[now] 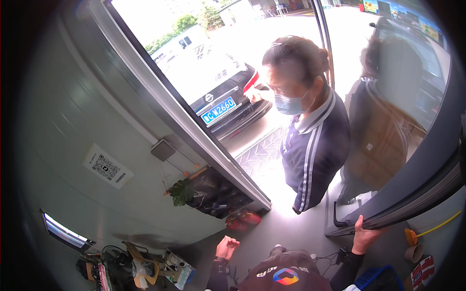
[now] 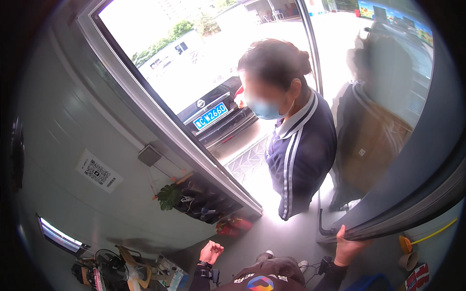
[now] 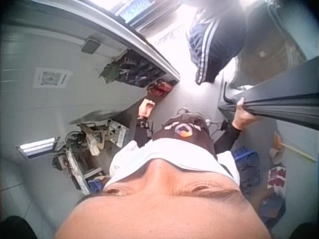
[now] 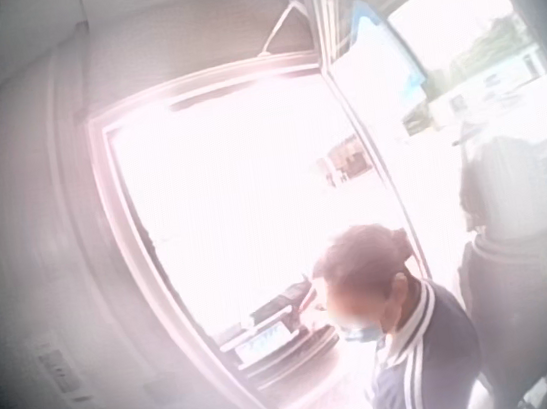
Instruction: The worker is applying adhesive to circular shoe components on a template and then organizing the pieces.
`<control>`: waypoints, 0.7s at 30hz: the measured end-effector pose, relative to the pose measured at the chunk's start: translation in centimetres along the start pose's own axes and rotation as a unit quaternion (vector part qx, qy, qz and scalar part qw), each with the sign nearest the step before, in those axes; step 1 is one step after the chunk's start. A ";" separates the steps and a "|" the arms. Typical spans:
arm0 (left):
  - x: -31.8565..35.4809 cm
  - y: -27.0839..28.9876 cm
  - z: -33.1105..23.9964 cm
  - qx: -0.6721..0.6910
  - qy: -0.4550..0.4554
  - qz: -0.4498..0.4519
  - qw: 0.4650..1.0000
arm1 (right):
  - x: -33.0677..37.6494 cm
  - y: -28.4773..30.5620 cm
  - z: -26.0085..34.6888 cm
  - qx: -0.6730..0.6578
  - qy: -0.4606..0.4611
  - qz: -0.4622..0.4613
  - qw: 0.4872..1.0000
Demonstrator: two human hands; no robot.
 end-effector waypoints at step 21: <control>3.0 -21.0 -19.8 0.255 -0.257 0.152 0.920 | -0.7 -0.7 -2.2 -0.043 -0.033 0.053 0.997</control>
Point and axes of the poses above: each hand's wrist, its own x-axis away from the middle knuckle, its own y-axis out of the back of the hand, z = x × y, the point moved 10 cm from there along -x, towards the middle knuckle, and after that the axes turned 10 degrees about -y, right-handed, at the moved point
